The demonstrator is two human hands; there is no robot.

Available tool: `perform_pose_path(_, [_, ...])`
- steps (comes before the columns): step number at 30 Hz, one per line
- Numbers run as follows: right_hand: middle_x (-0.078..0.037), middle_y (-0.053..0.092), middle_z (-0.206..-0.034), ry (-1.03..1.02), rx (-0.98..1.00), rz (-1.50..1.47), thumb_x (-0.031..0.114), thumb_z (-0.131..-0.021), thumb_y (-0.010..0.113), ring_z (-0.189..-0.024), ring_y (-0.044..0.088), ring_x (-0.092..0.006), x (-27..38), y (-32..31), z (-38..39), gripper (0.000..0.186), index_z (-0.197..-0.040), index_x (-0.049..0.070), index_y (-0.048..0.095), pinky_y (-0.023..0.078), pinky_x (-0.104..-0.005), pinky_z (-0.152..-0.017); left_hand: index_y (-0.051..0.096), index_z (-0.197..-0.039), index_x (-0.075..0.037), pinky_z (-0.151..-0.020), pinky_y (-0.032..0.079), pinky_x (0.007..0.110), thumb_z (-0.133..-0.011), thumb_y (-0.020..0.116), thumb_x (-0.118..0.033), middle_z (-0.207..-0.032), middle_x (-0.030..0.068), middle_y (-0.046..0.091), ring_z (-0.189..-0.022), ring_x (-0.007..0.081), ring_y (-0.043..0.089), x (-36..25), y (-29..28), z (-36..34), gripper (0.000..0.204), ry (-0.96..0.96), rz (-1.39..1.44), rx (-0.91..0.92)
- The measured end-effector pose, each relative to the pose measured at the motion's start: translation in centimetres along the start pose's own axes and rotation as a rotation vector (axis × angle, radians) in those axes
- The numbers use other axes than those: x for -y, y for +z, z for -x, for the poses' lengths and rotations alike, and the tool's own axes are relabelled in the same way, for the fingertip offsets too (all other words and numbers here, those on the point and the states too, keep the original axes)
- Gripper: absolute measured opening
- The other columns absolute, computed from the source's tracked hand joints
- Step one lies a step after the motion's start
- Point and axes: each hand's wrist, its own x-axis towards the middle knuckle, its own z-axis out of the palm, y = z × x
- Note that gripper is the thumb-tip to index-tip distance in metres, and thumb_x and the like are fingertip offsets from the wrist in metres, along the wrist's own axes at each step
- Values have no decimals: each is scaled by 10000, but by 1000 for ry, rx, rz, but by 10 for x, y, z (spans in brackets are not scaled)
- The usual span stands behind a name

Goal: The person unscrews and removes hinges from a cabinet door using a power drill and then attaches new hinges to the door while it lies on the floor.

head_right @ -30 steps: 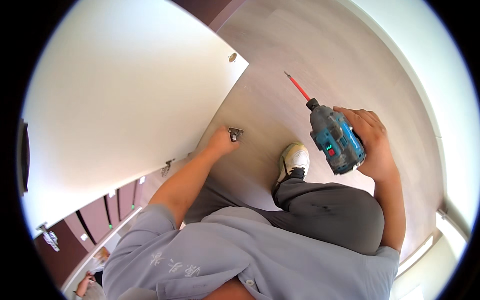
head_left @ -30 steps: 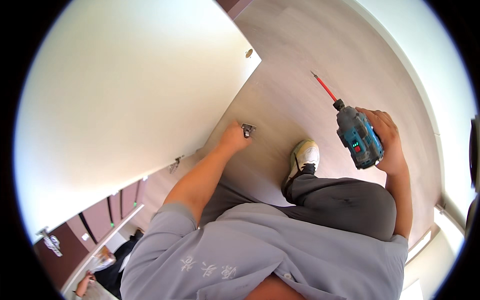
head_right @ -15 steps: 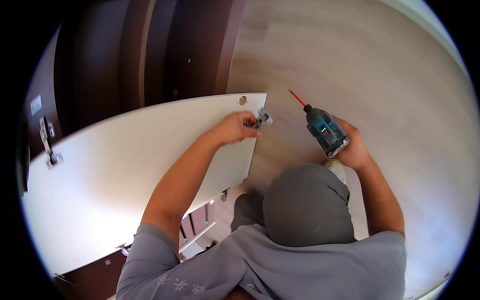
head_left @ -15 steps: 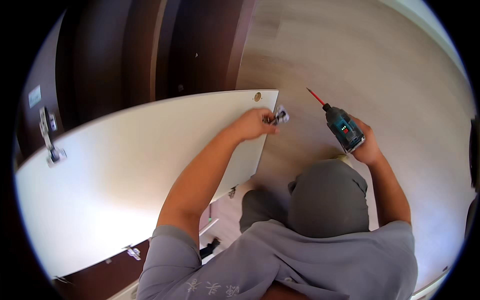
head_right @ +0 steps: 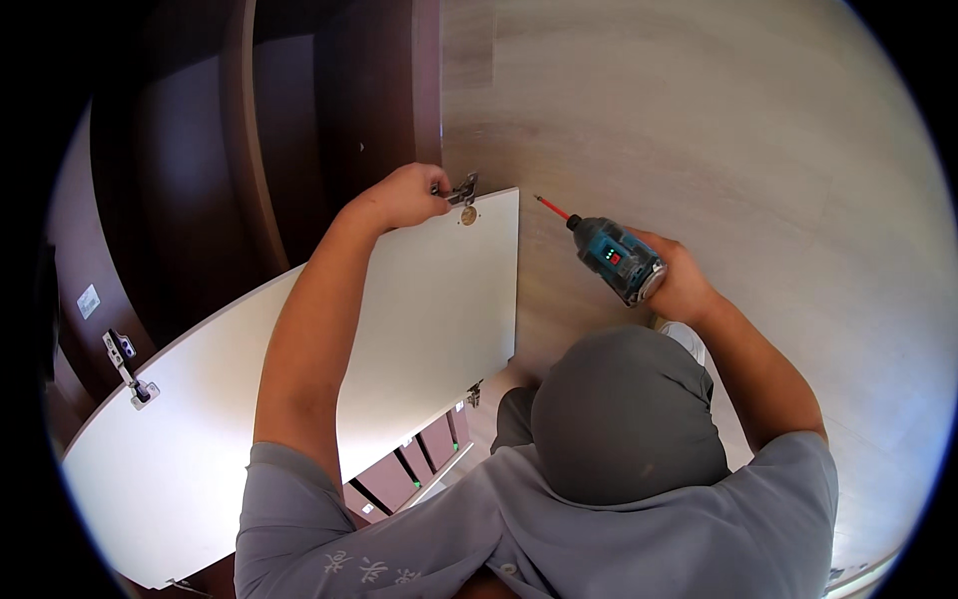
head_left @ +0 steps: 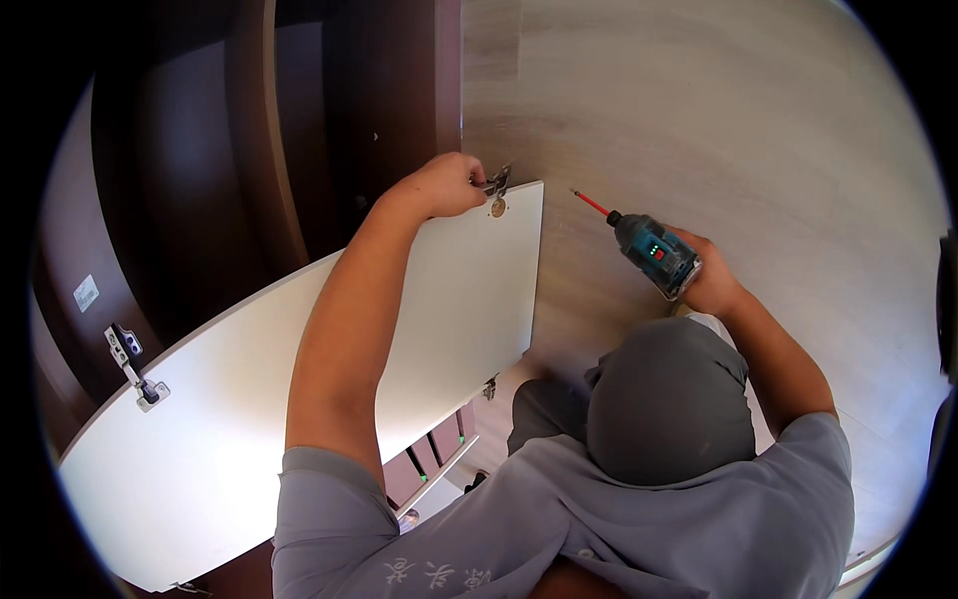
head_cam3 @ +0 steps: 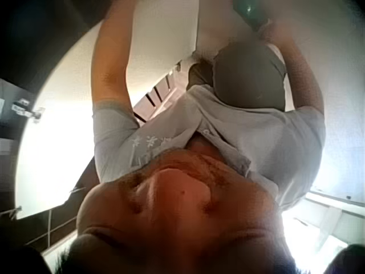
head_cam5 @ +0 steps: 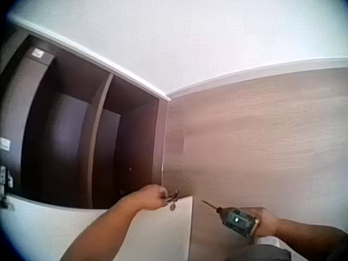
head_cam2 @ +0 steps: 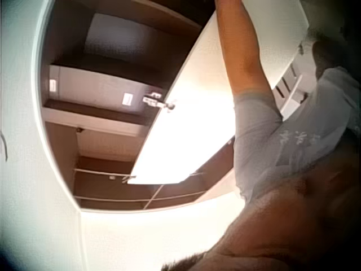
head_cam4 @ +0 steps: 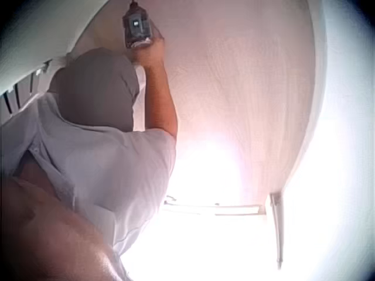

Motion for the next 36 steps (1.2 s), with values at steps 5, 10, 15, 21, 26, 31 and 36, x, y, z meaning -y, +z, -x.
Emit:
perform_pose_path(5, [-122,711,-1273,179,42,-35,22,-767,814,-1164,670,-212,8,-2,-1,675,-1410,51,609,489,-331,-1043,722,-1076,-16,-809,526,403,-828,766,-246,-943,148,716,-896,266,676,0,-16,-15,341,-85,-28,301])
perform_pose_path(10, [-94,715,-1249,151,43,-5,3,-759,802,-1134,664,-183,5,-3,-3,685,-1415,51,609,488,-324,-1038,718,-1112,-5,-873,521,435,-850,766,-347,-1062,167,719,-1001,309,675,-7,-16,-32,433,-111,-253,349])
perform_pose_path(15, [-82,714,-1235,98,32,-41,1,-749,802,-1117,658,-170,5,-1,-1,694,-1414,38,606,484,-319,-1034,672,-1214,19,-923,522,437,-846,787,-367,-1149,190,717,-1099,348,675,-5,-5,-55,545,-135,-280,238])
perform_pose_path(21, [-81,714,-1237,82,0,-5,12,-742,817,-1113,655,-170,1,1,1,717,-1423,29,593,484,-322,-1031,668,-1243,-13,-738,498,457,-836,818,-321,-1011,174,700,-860,306,637,-4,-13,-49,532,-147,20,249])
perform_pose_path(26, [-90,715,-1238,95,-13,-31,17,-764,815,-1118,660,-177,0,3,2,696,-1423,24,590,484,-319,-1034,740,-1071,27,-701,483,459,-838,810,-357,-927,167,693,-802,307,616,0,-21,-45,454,-109,-215,333])
perform_pose_path(31, [-95,713,-1250,79,2,-34,19,-768,817,-1127,663,-187,-3,3,0,685,-1415,23,594,483,-319,-1037,771,-1002,50,-802,539,464,-806,812,-384,-1035,216,739,-937,361,693,-15,-5,-61,478,-112,-397,285])
perform_pose_path(36, [-97,712,-1267,83,3,-12,27,-769,819,-1136,664,-194,-4,2,-1,670,-1405,37,608,484,-321,-1037,767,-1051,41,-847,551,462,-770,834,-393,-1057,239,744,-985,372,705,-19,2,-77,521,-179,-376,230])
